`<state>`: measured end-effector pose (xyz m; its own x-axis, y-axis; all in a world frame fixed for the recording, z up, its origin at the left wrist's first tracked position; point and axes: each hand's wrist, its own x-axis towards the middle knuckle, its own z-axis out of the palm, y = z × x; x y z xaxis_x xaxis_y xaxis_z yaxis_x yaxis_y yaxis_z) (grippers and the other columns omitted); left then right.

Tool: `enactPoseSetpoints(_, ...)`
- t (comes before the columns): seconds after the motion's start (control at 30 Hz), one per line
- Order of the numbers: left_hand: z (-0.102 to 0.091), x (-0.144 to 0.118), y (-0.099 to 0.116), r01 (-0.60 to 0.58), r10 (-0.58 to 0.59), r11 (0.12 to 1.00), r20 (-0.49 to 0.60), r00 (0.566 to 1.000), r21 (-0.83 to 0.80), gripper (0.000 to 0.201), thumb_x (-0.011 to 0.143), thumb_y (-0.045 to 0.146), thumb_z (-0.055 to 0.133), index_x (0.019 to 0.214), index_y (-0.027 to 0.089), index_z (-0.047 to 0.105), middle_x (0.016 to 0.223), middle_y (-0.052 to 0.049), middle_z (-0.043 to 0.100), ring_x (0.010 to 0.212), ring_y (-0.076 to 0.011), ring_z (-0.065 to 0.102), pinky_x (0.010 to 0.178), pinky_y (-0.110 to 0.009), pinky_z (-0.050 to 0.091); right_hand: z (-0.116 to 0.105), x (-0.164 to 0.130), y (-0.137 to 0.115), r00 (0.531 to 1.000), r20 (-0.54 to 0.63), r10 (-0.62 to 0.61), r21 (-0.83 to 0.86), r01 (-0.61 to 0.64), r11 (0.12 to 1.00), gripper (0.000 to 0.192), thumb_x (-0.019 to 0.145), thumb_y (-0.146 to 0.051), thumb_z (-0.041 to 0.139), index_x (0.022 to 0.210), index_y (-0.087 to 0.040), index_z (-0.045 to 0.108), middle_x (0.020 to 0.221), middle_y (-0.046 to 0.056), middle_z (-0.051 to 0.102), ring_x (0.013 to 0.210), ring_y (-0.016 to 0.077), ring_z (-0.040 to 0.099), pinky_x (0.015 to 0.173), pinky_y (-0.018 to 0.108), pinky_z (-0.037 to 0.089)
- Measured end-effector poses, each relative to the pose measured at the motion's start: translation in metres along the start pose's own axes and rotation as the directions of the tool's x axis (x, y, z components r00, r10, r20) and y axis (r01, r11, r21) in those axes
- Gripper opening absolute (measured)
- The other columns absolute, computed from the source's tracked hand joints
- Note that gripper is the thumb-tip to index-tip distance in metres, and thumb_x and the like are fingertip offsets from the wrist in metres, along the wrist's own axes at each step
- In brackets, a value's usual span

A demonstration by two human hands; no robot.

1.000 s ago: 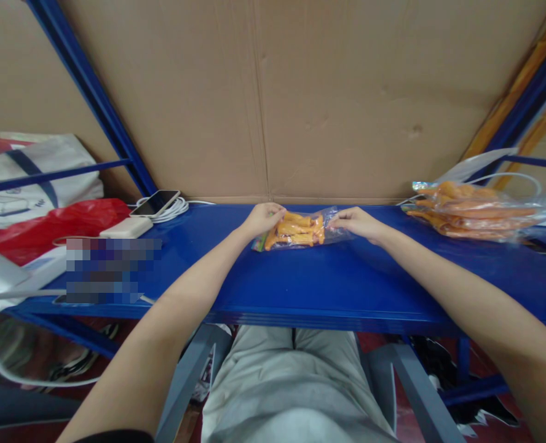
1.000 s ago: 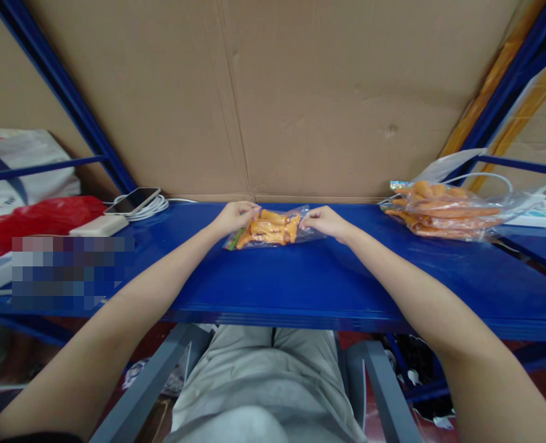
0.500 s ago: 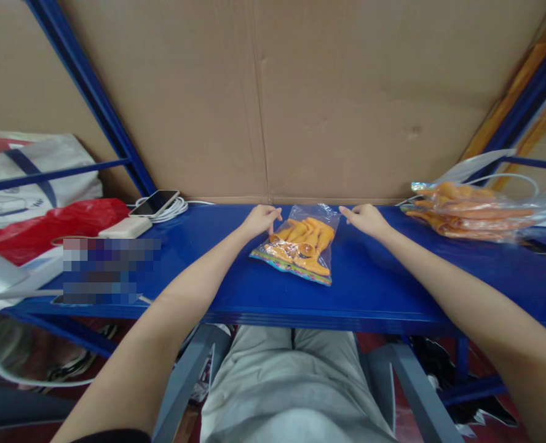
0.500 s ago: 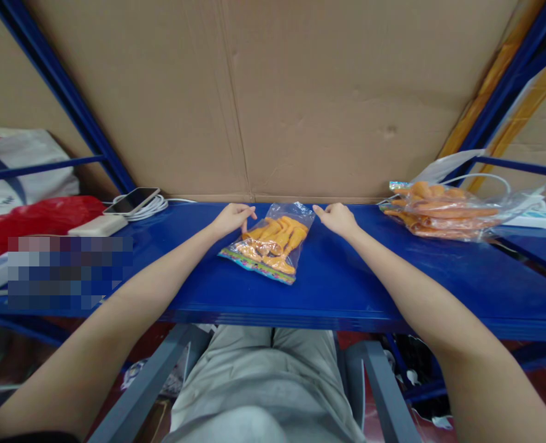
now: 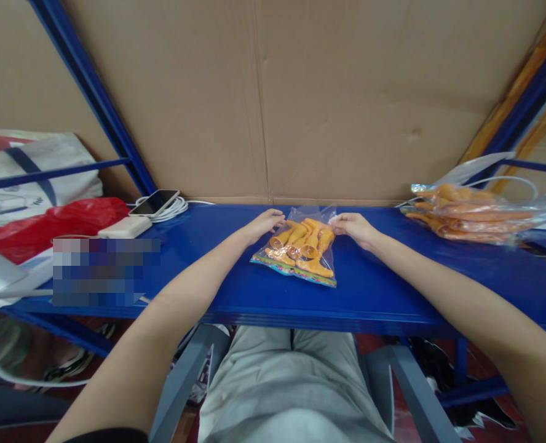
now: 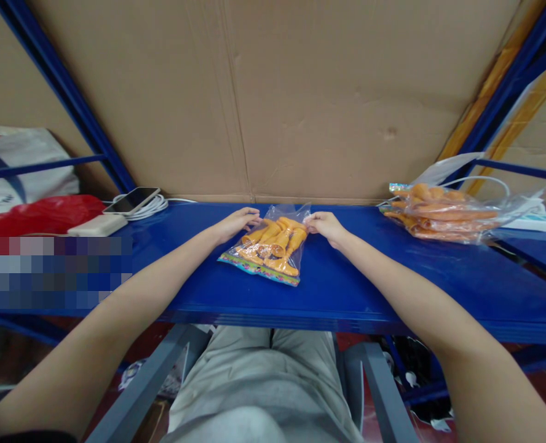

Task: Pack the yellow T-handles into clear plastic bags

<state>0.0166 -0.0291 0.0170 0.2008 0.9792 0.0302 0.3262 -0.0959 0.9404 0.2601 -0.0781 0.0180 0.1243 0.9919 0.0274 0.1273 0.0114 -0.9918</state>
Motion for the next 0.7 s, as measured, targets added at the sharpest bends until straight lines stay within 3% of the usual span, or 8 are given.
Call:
enactPoseSetpoints(0.1,0.0000,0.0013,-0.0006,0.033,-0.034,0.995,-0.008,0.999,-0.090,0.014,0.088,0.020,0.057,0.102,0.015,0.056,0.099,-0.009,0.070,0.088,-0.0151,0.066,0.062,-0.021,0.040,-0.0003,-0.0003,0.0016,0.999,0.037,-0.002,0.135,-0.003,0.991,0.021,0.075,0.000,0.065,0.062,-0.015,0.060,0.062,0.000,0.065,0.056,0.0085,0.060,0.065,0.023,0.051)
enactPoseSetpoints(0.27,-0.0013,-0.0012,0.0037,0.078,-0.081,0.977,-0.011,0.997,-0.200,0.003,0.088,0.016,0.058,0.091,0.015,0.057,0.077,-0.003,0.067,0.068,-0.0108,0.062,0.059,-0.021,0.039,-0.0003,0.0006,0.0044,0.992,0.114,-0.055,0.195,0.032,0.980,0.018,0.076,-0.005,0.069,0.064,-0.016,0.061,0.064,-0.001,0.066,0.058,0.0080,0.060,0.069,0.024,0.052)
enactPoseSetpoints(0.5,-0.0054,0.0015,0.0028,0.081,-0.080,0.981,0.010,0.997,-0.178,0.018,0.082,0.006,0.064,0.066,0.013,0.057,0.055,0.000,0.059,0.050,-0.0080,0.055,0.059,-0.022,0.043,0.0048,-0.0041,0.0033,0.981,0.189,-0.050,0.166,0.018,0.986,0.016,0.080,-0.006,0.067,0.067,-0.015,0.062,0.064,0.000,0.066,0.056,0.0074,0.060,0.066,0.023,0.052)
enactPoseSetpoints(0.7,-0.0058,0.0027,0.0026,0.086,-0.099,0.969,-0.043,0.994,-0.232,0.022,0.088,0.004,0.055,0.068,0.014,0.052,0.055,-0.001,0.062,0.052,-0.0117,0.064,0.063,-0.024,0.050,-0.0005,-0.0022,-0.0003,0.988,0.143,0.057,0.060,-0.066,0.996,0.018,0.085,-0.004,0.061,0.070,-0.015,0.057,0.059,0.002,0.065,0.055,0.0117,0.063,0.062,0.027,0.055)
